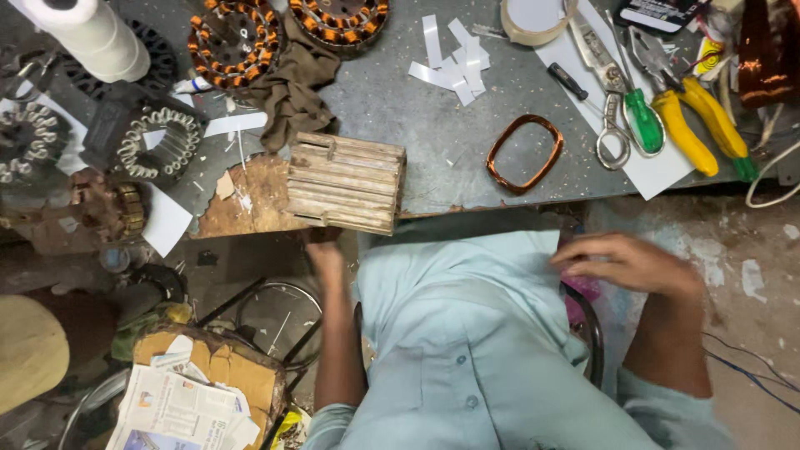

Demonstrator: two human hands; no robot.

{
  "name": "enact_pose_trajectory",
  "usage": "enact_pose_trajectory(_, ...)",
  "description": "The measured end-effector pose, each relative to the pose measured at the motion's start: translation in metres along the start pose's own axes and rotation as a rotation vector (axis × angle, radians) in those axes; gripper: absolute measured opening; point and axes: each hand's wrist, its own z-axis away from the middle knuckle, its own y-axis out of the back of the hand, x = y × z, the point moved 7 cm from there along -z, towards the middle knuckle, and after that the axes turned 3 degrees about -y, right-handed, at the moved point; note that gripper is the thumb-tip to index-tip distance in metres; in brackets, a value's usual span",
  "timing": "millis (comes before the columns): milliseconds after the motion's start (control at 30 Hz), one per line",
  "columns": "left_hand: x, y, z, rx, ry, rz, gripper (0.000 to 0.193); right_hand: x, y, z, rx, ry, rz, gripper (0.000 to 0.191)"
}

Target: The person winds copper wire around a laminated stator core, inserting white insulating strips between layers. They rotate the stator and use a green-handled tool to press the wire into slots, repeating the process across multiple slots.

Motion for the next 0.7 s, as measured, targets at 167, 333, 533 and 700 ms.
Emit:
enact_pose_trajectory(167,-0.013,-0.037,0.035,-0.054,0.137,0.158,0.042,-0.129,0.103,-0.038,0.630,0.087,0.231,0.013)
enact_pose_trajectory(333,-0.012,-0.044,0.050,-0.192,0.055,0.104,0.042,-0.177,0.129,-0.161,0.734,0.357,0.681,0.014)
enact_pose_trajectory(533,-0.009,-0.030,0.074,-0.185,0.112,0.176,0.049,-0.164,0.125,-0.232,0.693,0.223,0.775,0.036)
enact_pose_trajectory(700,0.000,-0.032,0.080,-0.200,0.160,0.152,0.049,-0.158,0.126,-0.239,0.730,0.213,0.739,0.028)
